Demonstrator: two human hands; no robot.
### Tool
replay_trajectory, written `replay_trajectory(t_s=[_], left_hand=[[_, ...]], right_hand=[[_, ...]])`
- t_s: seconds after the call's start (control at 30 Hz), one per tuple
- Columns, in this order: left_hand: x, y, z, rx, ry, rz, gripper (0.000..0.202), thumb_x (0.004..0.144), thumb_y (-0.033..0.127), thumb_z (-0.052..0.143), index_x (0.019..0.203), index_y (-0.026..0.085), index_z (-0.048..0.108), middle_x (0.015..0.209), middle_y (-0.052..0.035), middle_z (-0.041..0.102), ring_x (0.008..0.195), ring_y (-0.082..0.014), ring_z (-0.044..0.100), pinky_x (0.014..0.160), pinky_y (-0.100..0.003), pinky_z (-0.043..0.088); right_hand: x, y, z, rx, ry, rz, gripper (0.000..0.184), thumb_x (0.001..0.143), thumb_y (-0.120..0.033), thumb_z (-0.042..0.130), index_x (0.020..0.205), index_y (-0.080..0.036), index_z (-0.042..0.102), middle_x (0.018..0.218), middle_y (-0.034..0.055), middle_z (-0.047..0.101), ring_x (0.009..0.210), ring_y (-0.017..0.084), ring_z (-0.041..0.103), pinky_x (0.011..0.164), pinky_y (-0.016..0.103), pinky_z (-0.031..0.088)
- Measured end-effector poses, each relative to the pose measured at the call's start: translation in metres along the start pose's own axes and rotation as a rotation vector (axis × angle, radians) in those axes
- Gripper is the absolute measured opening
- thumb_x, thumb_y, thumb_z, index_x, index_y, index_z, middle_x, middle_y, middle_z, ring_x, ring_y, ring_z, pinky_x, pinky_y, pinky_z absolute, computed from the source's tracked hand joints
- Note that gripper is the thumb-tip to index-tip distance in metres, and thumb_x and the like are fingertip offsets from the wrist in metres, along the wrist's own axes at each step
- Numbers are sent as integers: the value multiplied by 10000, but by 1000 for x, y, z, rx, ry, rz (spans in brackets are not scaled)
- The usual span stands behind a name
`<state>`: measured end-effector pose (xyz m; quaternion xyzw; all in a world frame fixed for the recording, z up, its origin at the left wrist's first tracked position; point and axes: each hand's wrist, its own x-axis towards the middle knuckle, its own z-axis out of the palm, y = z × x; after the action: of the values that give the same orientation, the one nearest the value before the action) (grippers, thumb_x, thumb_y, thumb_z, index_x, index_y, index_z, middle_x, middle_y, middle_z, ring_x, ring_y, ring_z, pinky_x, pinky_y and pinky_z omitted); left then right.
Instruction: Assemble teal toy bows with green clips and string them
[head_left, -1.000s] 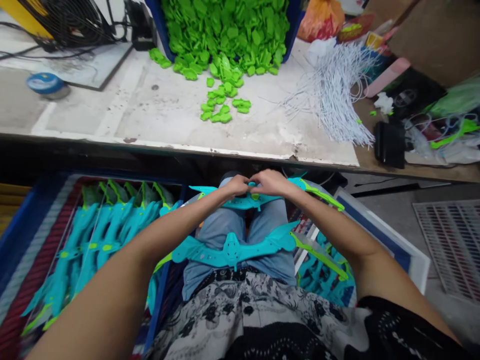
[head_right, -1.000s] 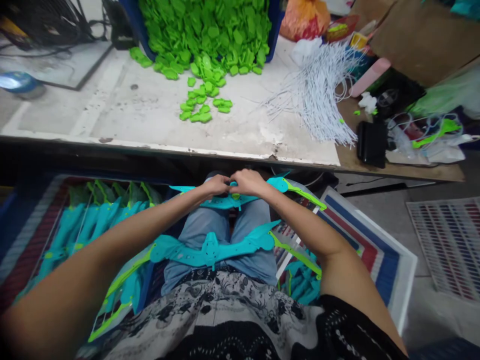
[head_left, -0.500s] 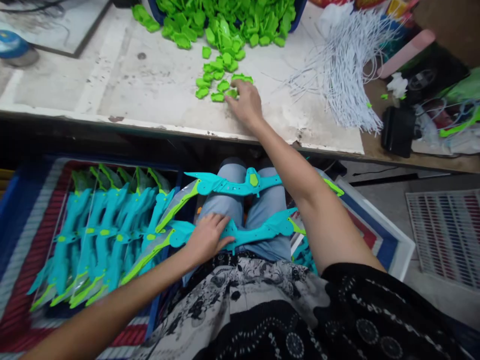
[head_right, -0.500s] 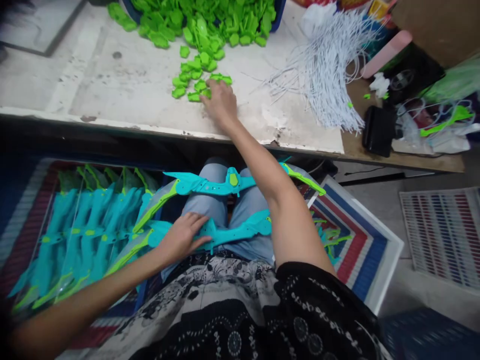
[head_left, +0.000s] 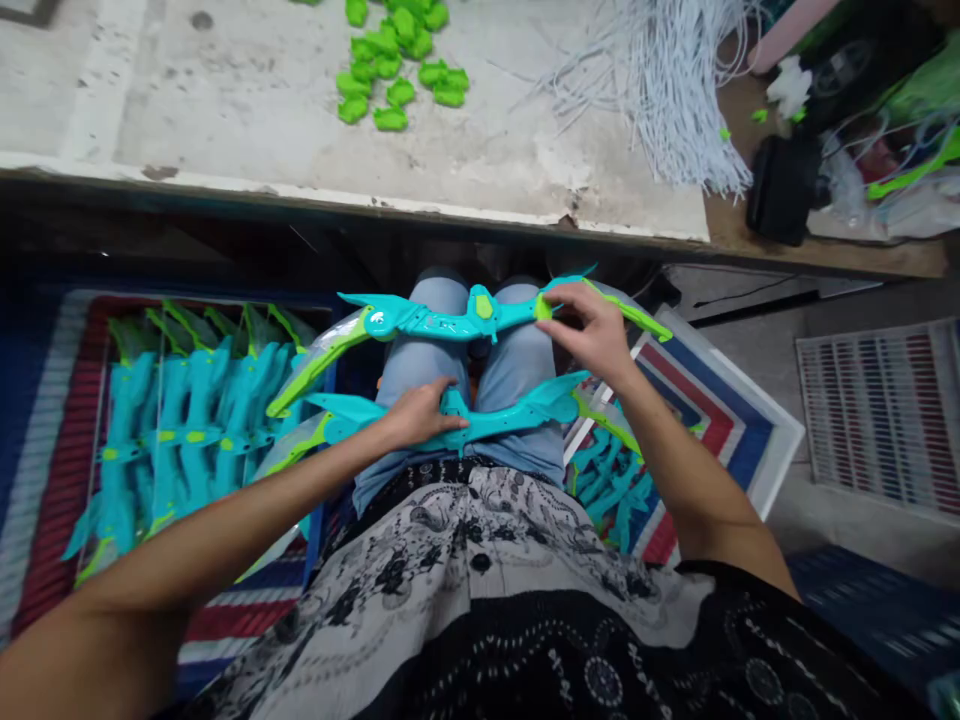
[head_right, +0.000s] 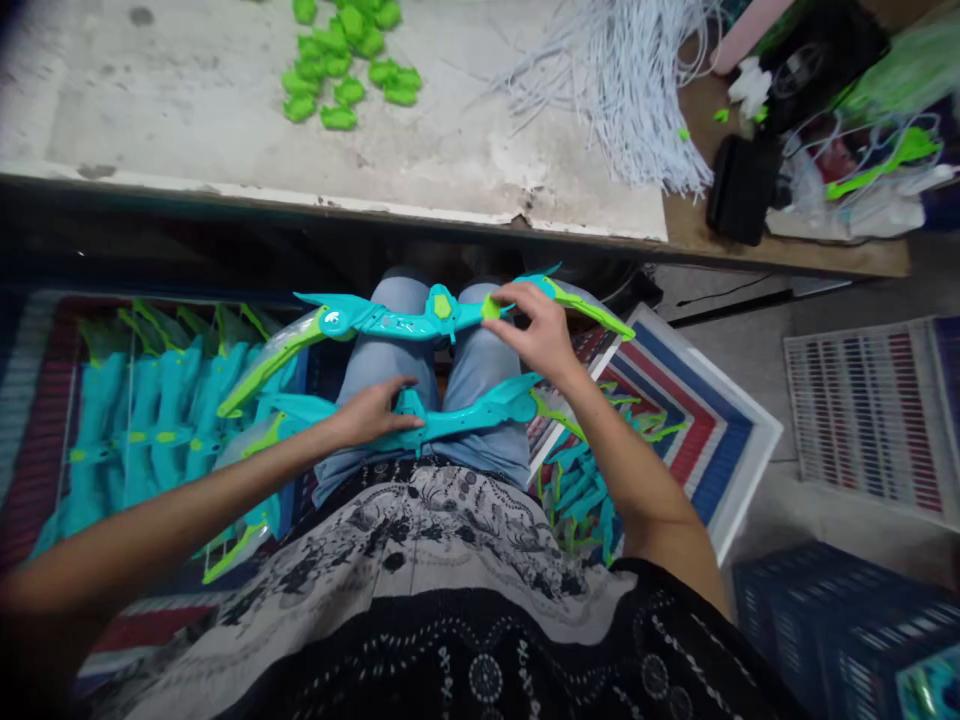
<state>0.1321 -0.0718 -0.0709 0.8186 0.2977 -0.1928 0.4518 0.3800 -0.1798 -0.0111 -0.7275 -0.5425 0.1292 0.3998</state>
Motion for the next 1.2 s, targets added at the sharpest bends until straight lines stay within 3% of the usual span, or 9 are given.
replay_trajectory(t_s=[0.13,0.23,0.33,0.5,0.7,0.83,0.93,1.07,1.2], left_hand=[[26,11,0,-354,55,48,622,624,488,707,1123,127,624,945,-66,678,866,-230,606,722,-292,464],[42,23,1,-548,-52,34,483,626,496,703,930,123,663,757,-20,639,696,-162,554,603,-252,416],[49,31,-1,-629,-118,-53,389,685,496,672,822,132,661,558,34,505,546,-108,444,530,-232,336],[51,28,-4,-812,-157,-149,409,693,531,676,776,132,638,664,-3,592,616,-117,510,613,-245,406],[49,17,-6,-790,-302,53,474,594,441,787,930,133,657,772,-11,640,714,-138,555,640,-229,426],[48,13,1,-830,-300,56,486,590,424,778,947,122,648,832,-21,659,775,-163,582,684,-250,455],[51,10,5,-830,-262,61,495,582,418,775,950,110,651,810,-24,658,756,-168,581,670,-259,454],[55,5,6,-801,-212,79,461,562,403,777,893,104,662,754,-11,646,743,-173,579,657,-255,447],[56,2,6,-740,-201,138,435,627,393,738,942,103,655,809,-28,665,812,-206,607,721,-285,478]], right_hand=[[-59,-12,15,1,-193,-91,232,831,-391,635,1013,-248,645,1080,84,671,1040,229,613,922,415,501],[-87,-14,37,-83,-330,-193,207,877,-356,572,1018,-227,651,1123,103,669,1068,240,596,910,433,496],[-98,-10,56,-153,-360,-222,213,900,-334,530,1025,-222,662,1159,109,661,1091,252,579,909,454,490],[-98,-5,75,-166,-318,-175,232,909,-332,511,1033,-230,679,1185,102,646,1116,252,557,941,454,485],[-107,-12,84,-170,-204,-70,202,888,-353,554,1006,-257,686,1181,97,627,1117,254,535,934,451,468],[-109,-15,89,-183,-150,132,298,841,-414,624,1075,-229,630,1146,90,644,1061,251,575,924,437,428],[-98,-14,93,-164,-230,287,490,774,-411,696,1190,-205,539,1085,86,673,1010,260,600,906,437,400],[-82,-17,97,-128,-335,409,489,707,-375,745,1125,-236,534,998,34,697,978,245,622,887,423,364],[-67,-22,87,-231,-483,382,491,703,-385,729,1125,-224,536,1017,47,686,977,255,618,837,393,374]])
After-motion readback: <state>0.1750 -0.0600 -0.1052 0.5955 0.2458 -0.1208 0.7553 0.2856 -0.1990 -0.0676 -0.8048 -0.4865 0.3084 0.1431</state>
